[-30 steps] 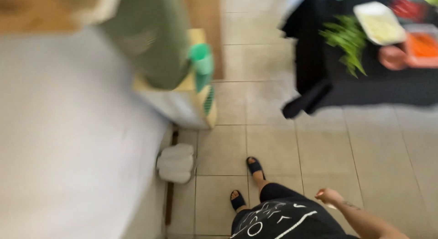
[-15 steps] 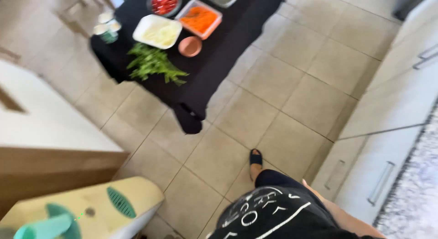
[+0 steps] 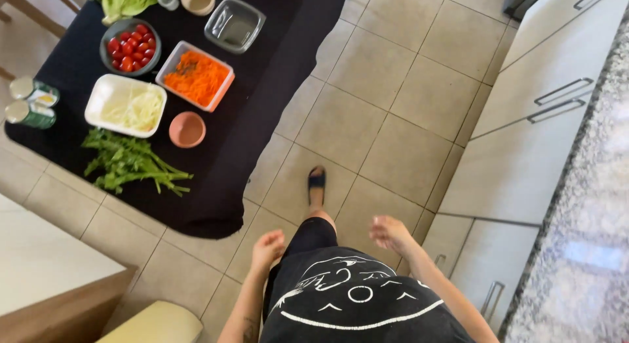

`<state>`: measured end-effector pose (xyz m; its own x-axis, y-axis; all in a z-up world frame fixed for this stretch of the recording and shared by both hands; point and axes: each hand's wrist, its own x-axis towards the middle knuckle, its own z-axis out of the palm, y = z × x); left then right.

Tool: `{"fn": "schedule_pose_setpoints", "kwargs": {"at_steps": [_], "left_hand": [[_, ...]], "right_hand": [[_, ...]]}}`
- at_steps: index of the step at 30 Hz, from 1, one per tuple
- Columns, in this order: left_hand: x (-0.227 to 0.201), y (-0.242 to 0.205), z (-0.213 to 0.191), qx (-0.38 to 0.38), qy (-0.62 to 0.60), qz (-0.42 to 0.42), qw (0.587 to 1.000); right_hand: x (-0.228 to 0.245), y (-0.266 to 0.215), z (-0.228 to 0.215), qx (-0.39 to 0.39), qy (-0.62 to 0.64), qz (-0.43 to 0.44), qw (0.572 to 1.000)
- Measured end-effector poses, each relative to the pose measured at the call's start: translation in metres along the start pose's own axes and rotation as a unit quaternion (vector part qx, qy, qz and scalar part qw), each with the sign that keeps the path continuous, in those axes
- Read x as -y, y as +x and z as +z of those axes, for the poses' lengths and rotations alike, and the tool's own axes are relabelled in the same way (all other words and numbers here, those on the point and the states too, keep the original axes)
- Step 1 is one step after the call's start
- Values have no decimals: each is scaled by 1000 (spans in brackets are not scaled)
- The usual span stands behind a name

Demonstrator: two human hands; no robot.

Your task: Preparing ingredients by washing and opening cans, then portioning rice, carrots, corn, and peas into individual salad bowls.

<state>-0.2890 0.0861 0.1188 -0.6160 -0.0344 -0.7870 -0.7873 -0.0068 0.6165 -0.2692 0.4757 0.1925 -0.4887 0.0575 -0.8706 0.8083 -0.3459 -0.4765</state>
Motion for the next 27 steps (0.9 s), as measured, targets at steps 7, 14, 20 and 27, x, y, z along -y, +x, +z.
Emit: {"fn": "schedule_pose_setpoints", "kwargs": {"at_steps": [7,14,20,27], "left_hand": [[-70,108,22,100,-134,-145,975],[-169,190,74,180,228,-245,925],[-374,279,220,117,136,-252,951],[-554,321,363,94,110,-17,989]], "right_hand": [[126,121,-29,19,45,-10,999],[113,213,-170,-203,-48,119,971],[236,207,-137,-151,-23,131,980],[371,317,-240,-105,-630,-143,756]]}}
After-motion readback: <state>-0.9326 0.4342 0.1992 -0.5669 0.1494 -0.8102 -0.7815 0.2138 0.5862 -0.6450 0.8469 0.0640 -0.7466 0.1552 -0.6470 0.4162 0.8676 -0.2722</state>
